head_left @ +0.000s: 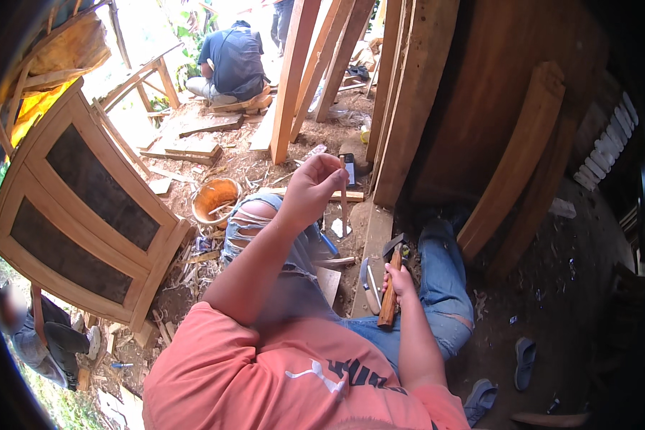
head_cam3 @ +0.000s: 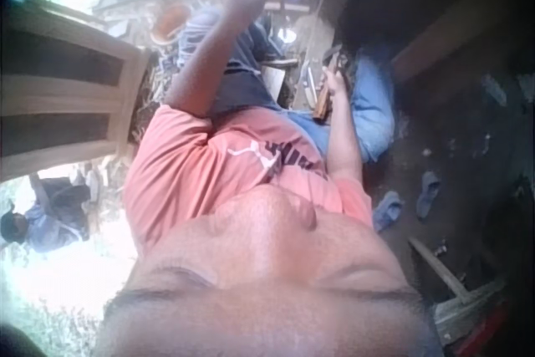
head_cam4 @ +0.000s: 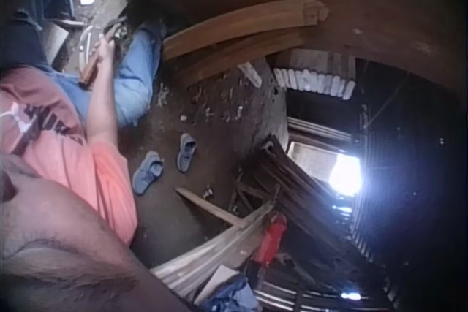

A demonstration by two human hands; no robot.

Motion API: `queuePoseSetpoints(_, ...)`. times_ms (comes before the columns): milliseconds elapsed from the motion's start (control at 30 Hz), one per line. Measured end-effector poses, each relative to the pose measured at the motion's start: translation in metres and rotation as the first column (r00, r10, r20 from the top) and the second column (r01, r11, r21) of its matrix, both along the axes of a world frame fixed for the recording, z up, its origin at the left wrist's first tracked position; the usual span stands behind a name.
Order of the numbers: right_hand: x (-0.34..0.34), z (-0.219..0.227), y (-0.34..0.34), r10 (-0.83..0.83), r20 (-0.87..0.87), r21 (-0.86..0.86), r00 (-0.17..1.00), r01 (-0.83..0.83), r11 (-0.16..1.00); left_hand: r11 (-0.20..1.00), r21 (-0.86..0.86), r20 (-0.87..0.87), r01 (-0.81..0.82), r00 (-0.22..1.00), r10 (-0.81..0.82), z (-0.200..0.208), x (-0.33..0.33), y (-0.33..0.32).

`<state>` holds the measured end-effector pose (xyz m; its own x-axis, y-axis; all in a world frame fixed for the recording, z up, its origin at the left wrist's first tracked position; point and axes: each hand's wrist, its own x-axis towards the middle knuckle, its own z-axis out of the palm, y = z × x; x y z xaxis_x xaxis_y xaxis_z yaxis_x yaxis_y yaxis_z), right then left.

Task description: The person sits on the ground and uses a hammer to drive nails into a wooden frame. They repeatedly pick up nails, position them, and strike them with the hammer. The person briefly pauses to adjust their head-mounted camera before resuming hammering.

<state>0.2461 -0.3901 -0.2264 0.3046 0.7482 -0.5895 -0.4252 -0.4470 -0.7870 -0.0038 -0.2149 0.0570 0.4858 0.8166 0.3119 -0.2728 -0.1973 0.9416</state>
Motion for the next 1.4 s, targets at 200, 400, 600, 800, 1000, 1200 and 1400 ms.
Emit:
queuePoseSetpoints(200, 0.001, -0.001, 0.000, -0.002, 0.011, 0.012, 1.000, 0.002, 1.000, 0.994, 0.087, -0.049, -0.059, 0.997, 0.064, -0.001, 0.002, 0.000)
queuePoseSetpoints(400, 0.003, -0.008, 0.001, -0.007, 0.026, 0.011, 1.000, 0.007, 1.000, 0.992, 0.112, -0.068, -0.052, 0.996, 0.060, 0.003, 0.004, -0.005)
queuePoseSetpoints(600, 0.011, -0.005, -0.001, 0.090, -0.166, 0.146, 0.982, -0.066, 0.987, 0.999, 0.045, -0.086, 0.002, 0.996, 0.002, 0.004, 0.000, -0.008)
queuePoseSetpoints(800, 0.027, -0.049, 0.007, 0.149, 0.028, -0.061, 0.988, -0.147, 0.987, 1.000, -0.003, -0.068, 0.024, 0.997, -0.024, 0.004, 0.009, -0.008)
queuePoseSetpoints(1000, 0.027, -0.053, -0.005, 0.254, 0.226, -0.233, 0.940, -0.201, 0.951, 0.998, 0.050, -0.081, 0.023, 0.997, -0.019, -0.003, 0.004, -0.011)
queuePoseSetpoints(1200, 0.024, -0.034, -0.004, 0.426, 0.360, -0.246, 0.830, -0.356, 0.902, 0.973, 0.233, -0.326, -0.005, 0.942, 0.082, 0.013, 0.007, -0.029)
queuePoseSetpoints(1400, 0.022, -0.046, -0.011, 0.257, 0.790, -0.254, 0.556, -0.084, 0.964, 0.867, 0.468, -0.524, 0.173, 0.844, 0.114, -0.005, 0.030, -0.044)
